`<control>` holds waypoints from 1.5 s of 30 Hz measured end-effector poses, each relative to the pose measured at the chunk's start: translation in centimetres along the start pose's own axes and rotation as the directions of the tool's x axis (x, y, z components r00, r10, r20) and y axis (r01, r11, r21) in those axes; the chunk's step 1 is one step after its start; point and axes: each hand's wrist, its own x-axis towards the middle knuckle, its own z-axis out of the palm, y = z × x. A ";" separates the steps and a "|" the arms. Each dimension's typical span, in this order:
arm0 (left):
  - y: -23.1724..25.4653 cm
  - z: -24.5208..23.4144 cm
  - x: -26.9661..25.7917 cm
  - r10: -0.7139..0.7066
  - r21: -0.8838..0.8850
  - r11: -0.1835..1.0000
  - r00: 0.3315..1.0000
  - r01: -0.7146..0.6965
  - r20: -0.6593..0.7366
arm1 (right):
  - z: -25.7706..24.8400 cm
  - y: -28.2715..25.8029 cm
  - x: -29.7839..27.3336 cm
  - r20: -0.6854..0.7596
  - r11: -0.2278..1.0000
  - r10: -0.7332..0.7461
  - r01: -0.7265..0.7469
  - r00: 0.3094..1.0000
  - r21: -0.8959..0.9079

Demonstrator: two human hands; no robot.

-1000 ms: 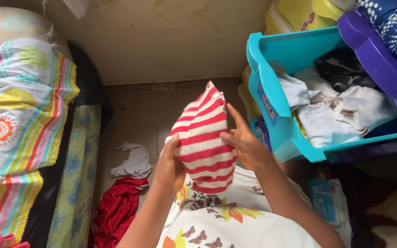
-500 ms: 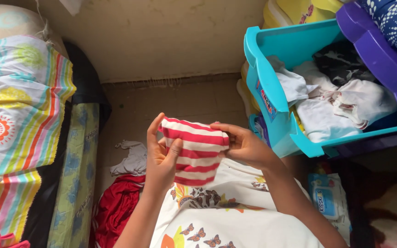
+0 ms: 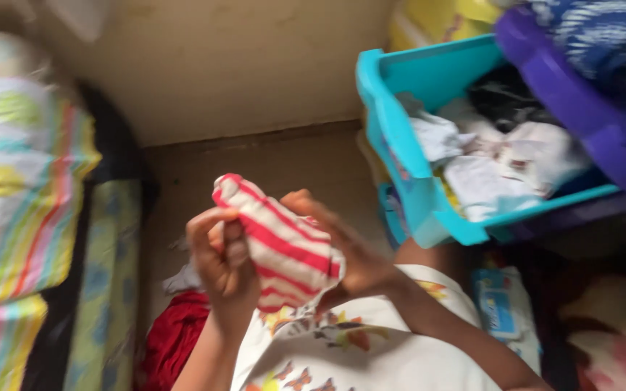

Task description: Fold laundry and organize it into a plastic drawer unit.

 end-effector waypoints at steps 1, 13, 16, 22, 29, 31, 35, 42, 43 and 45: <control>0.1 0.2 -0.2 -0.019 -0.180 0.984 1.000 0.017 -0.012 | 0.6 0.5 -0.6 -0.037 0.999 0.023 -0.024 0.999 -0.022; 2.3 -0.1 2.2 0.353 0.313 0.896 0.933 -0.316 -0.069 | -0.3 -1.5 -2.2 -0.125 0.971 0.240 -0.238 0.963 0.035; 3.2 0.1 3.3 0.271 0.246 0.942 0.951 -0.230 -0.151 | -3.3 -4.4 -1.5 -0.278 0.970 0.239 -0.241 0.930 0.026; 1.7 -2.0 2.5 0.023 0.119 0.993 0.991 -0.007 -0.131 | -14.8 -10.9 -0.6 -0.553 0.965 0.218 -0.261 0.804 0.001; 1.3 -4.0 1.0 -0.121 0.423 0.903 0.990 0.081 0.070 | -26.5 -5.3 3.5 -0.530 0.250 0.379 -0.636 0.759 -0.730; 1.2 -4.0 0.7 -0.124 0.424 0.903 0.988 0.075 0.089 | -30.0 0.4 0.7 -0.489 0.141 0.314 -0.550 0.814 -0.823; 1.3 -3.1 -0.2 -0.154 0.363 0.928 0.975 0.088 0.158 | -32.7 8.5 -2.4 -0.197 -0.536 0.360 0.030 0.912 -0.844; 1.9 -1.4 -0.8 -0.182 0.321 0.945 0.919 0.065 0.349 | -35.0 14.0 -4.7 -0.308 -0.127 0.865 -0.420 0.396 -0.898; 1.8 -1.3 -0.9 -0.154 0.315 0.948 0.925 0.040 0.348 | -35.0 13.7 -4.3 -0.356 -0.185 0.851 -0.414 0.386 -0.891; 1.8 -1.3 -1.2 -0.145 0.332 0.943 0.934 0.030 0.327 | -37.5 16.0 -8.4 -0.374 -0.217 0.843 -0.391 0.386 -0.894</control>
